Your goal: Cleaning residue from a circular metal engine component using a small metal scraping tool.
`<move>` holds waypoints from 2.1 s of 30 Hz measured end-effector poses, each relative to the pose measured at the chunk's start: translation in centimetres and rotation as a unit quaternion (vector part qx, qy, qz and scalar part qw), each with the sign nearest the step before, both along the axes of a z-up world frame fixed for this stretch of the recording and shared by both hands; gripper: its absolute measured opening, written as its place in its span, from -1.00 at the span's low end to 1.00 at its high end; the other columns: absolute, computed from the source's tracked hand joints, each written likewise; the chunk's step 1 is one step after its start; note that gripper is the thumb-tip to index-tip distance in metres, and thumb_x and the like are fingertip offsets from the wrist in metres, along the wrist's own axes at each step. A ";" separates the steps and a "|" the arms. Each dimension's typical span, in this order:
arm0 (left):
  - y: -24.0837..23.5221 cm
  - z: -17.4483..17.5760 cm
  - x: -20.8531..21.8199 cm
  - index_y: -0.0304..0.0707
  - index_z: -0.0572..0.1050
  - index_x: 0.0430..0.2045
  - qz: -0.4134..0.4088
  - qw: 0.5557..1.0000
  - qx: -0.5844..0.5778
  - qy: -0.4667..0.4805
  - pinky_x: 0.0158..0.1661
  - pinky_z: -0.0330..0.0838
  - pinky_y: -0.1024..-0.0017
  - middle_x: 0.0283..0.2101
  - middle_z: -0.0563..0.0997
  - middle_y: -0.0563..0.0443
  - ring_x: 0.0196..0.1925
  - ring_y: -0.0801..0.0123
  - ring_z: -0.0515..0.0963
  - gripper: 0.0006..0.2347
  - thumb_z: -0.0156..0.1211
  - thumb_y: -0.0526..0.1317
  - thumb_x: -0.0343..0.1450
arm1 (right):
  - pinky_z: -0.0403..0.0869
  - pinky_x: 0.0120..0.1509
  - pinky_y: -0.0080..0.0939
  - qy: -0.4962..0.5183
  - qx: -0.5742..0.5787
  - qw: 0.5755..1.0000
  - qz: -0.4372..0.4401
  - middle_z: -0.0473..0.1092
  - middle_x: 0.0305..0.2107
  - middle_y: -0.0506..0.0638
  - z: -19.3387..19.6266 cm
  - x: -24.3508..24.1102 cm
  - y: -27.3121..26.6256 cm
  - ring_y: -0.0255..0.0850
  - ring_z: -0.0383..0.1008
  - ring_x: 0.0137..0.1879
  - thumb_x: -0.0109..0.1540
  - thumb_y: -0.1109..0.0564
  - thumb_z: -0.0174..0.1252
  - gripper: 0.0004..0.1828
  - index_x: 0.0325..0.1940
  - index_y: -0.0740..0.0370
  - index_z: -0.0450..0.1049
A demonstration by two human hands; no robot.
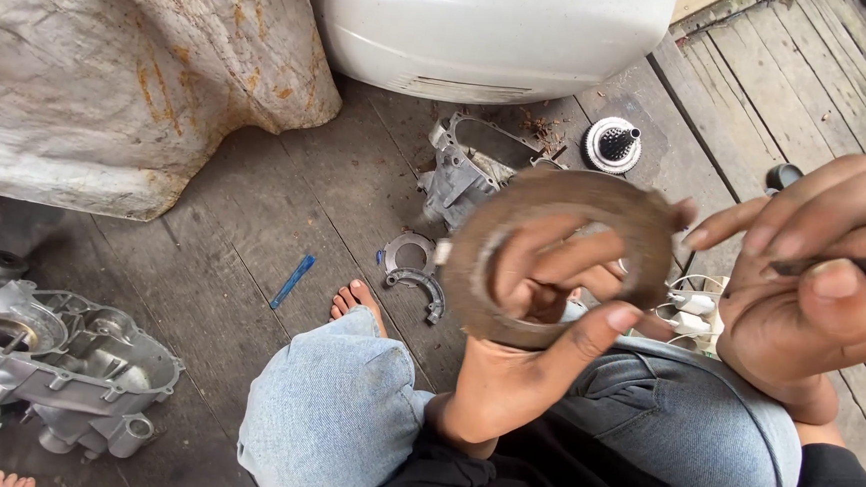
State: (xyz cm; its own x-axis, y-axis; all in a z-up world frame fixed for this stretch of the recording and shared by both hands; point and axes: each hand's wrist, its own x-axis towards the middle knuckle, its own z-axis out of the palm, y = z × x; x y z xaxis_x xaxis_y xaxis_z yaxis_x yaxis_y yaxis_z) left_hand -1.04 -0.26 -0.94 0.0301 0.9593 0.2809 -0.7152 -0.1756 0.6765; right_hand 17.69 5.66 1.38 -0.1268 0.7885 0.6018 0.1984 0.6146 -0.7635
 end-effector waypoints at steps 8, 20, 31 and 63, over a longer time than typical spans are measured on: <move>-0.8 1.3 -0.6 -0.09 -0.08 0.37 0.044 0.997 -0.045 -0.048 0.00 0.65 0.27 0.24 0.41 -0.50 0.28 -0.21 0.50 -0.45 -0.02 -0.52 0.55 | 0.68 -0.42 -0.60 0.084 -0.138 0.973 0.166 0.32 -0.55 -0.34 2.6 -2.0 0.4 -0.59 0.41 -0.44 0.16 0.01 0.18 -0.60 -0.12 -0.12 0.07; -2.2 1.6 -0.1 -0.19 -0.16 0.43 0.050 0.996 -0.057 -0.055 -0.20 0.68 0.25 0.13 0.46 -0.66 0.00 -0.19 0.62 -0.36 0.02 -0.52 0.49 | 0.69 -0.09 -0.49 -0.047 -0.076 0.981 0.175 0.46 -0.43 -0.16 2.7 -0.6 -0.4 -0.44 0.60 -0.28 0.18 0.13 0.19 -0.77 -0.18 0.14 0.27; -1.9 2.6 0.1 -0.46 0.09 0.21 0.089 0.995 -0.044 0.017 -0.29 0.63 0.33 -0.18 0.55 -0.29 -0.28 0.03 0.67 -0.57 0.13 -0.46 0.49 | 0.78 0.05 -0.32 -0.097 -0.078 0.981 0.150 0.50 -0.34 -0.10 3.4 0.0 -1.9 -0.31 0.63 -0.14 0.07 0.24 0.36 -0.72 -0.23 0.16 0.40; -0.5 1.6 0.1 -0.43 0.30 -0.21 0.078 0.995 -0.056 -0.014 -0.44 0.56 0.45 -0.27 0.57 -0.40 -0.47 0.22 0.58 -0.87 0.11 -0.46 0.46 | 0.71 -0.07 -0.38 -0.179 0.009 0.978 0.104 0.52 -0.44 -0.10 3.1 -1.1 -1.2 -0.25 0.70 -0.20 0.07 0.13 0.35 -0.78 -0.36 0.14 0.41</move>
